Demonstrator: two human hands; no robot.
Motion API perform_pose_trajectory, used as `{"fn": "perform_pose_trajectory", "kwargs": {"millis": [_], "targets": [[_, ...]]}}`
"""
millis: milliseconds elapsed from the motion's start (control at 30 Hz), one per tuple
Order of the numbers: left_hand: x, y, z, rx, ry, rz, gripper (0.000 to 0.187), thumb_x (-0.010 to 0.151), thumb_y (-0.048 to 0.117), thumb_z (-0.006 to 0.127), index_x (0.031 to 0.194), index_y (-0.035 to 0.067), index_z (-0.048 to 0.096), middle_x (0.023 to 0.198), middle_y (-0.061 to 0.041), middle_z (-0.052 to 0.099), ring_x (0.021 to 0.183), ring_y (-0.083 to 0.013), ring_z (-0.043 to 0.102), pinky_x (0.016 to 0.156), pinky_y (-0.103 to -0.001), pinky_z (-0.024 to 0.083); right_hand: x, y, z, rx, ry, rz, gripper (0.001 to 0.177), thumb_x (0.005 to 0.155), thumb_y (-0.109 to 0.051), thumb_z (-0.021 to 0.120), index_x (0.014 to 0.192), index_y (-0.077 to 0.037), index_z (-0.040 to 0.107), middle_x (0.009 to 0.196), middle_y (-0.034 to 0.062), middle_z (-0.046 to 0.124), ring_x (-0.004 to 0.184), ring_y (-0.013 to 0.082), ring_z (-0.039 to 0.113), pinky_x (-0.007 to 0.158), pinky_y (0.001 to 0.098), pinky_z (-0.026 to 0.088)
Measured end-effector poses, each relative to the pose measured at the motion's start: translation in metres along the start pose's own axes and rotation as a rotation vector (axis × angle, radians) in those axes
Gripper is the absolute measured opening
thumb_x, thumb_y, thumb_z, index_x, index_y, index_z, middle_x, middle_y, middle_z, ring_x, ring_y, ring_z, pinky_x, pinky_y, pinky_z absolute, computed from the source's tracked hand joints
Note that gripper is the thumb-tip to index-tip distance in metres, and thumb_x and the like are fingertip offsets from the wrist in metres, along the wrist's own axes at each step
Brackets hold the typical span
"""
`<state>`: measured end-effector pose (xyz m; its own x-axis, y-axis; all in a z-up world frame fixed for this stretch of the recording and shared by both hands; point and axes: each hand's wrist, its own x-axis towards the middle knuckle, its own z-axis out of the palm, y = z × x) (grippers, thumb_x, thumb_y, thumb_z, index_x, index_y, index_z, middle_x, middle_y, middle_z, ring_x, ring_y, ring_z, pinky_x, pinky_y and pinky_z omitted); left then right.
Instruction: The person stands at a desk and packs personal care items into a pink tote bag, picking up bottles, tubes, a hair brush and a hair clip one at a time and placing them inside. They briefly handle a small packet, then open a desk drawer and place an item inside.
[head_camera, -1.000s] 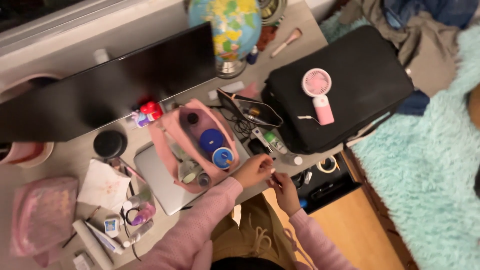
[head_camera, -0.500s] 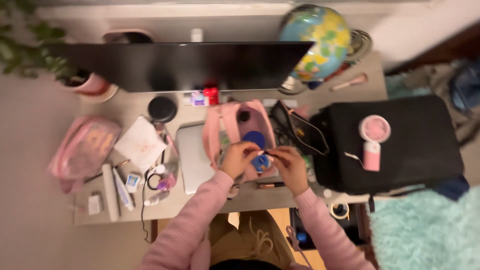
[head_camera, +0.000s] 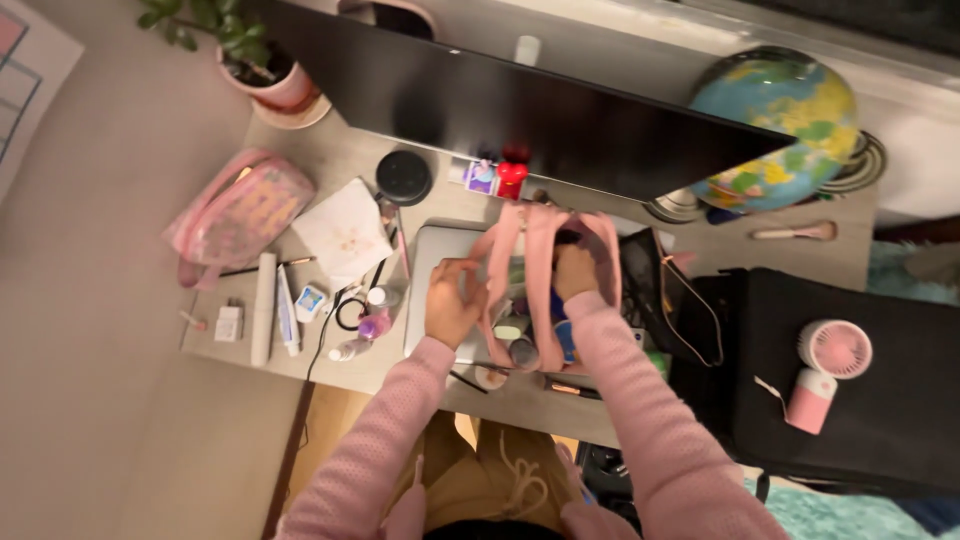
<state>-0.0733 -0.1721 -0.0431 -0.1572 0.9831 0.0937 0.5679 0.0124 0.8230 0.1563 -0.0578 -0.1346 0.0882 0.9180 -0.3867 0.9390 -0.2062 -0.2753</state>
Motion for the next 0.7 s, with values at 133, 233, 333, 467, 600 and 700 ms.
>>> {"fn": "perform_pose_trajectory", "kwargs": {"millis": [133, 233, 333, 467, 600, 700], "targets": [[0.006, -0.009, 0.017, 0.03, 0.011, 0.031, 0.042, 0.07, 0.024, 0.08, 0.107, 0.014, 0.062, 0.104, -0.003, 0.06, 0.102, -0.0275, 0.059, 0.093, -0.036, 0.05, -0.015, -0.012, -0.024, -0.036, -0.08, -0.074, 0.019, 0.074, -0.012, 0.075, 0.092, -0.017, 0.076, 0.086, 0.0168, 0.073, 0.091, 0.0384, 0.071, 0.076, 0.0468, 0.059], [0.011, 0.007, 0.02, 0.004, -0.025, 0.017, 0.045, 0.073, 0.027, 0.079, 0.111, 0.012, 0.06, 0.109, -0.005, 0.057, 0.106, -0.0304, 0.057, 0.094, -0.038, 0.05, -0.034, -0.024, -0.05, -0.075, -0.171, -0.152, 0.019, 0.078, -0.014, 0.071, 0.096, -0.007, 0.075, 0.092, 0.0226, 0.072, 0.096, 0.0403, 0.07, 0.08, 0.0484, 0.058], [0.018, 0.032, 0.018, 0.122, -0.063, 0.028, 0.055, 0.07, 0.023, 0.078, 0.118, 0.009, 0.054, 0.117, -0.008, 0.052, 0.113, -0.0322, 0.053, 0.096, -0.042, 0.05, -0.046, -0.025, -0.057, -0.112, -0.266, -0.226, 0.026, 0.083, -0.017, 0.067, 0.099, 0.002, 0.074, 0.098, 0.0285, 0.071, 0.101, 0.0422, 0.068, 0.084, 0.0501, 0.057], [0.039, 0.052, 0.02, 0.354, -0.19, 0.079, 0.077, 0.065, 0.012, 0.079, 0.132, 0.006, 0.043, 0.131, -0.015, 0.044, 0.119, -0.0376, 0.05, 0.096, -0.048, 0.051, -0.053, -0.012, -0.051, -0.128, -0.109, -0.196, 0.027, 0.086, -0.027, 0.06, 0.105, -0.014, 0.073, 0.093, 0.0196, 0.073, 0.093, 0.0396, 0.07, 0.076, 0.0502, 0.058], [0.072, 0.031, 0.049, 0.575, -0.263, 0.145, 0.092, 0.06, 0.017, 0.083, 0.139, 0.009, 0.037, 0.142, -0.014, 0.034, 0.13, -0.0346, 0.042, 0.098, -0.039, 0.052, -0.089, -0.04, -0.099, 0.074, 0.467, -0.428, 0.019, 0.09, -0.032, 0.063, 0.104, -0.021, 0.07, 0.09, 0.0048, 0.07, 0.089, 0.0291, 0.068, 0.075, 0.0424, 0.054], [0.093, 0.027, 0.059, 0.648, -0.238, 0.161, 0.095, 0.061, 0.02, 0.084, 0.141, 0.007, 0.036, 0.141, -0.014, 0.039, 0.129, -0.0336, 0.045, 0.103, -0.041, 0.05, -0.081, -0.066, -0.122, 0.134, 0.566, -0.767, 0.035, 0.092, -0.03, 0.062, 0.12, -0.009, 0.064, 0.115, 0.0118, 0.064, 0.106, 0.0348, 0.058, 0.088, 0.046, 0.045]]}}
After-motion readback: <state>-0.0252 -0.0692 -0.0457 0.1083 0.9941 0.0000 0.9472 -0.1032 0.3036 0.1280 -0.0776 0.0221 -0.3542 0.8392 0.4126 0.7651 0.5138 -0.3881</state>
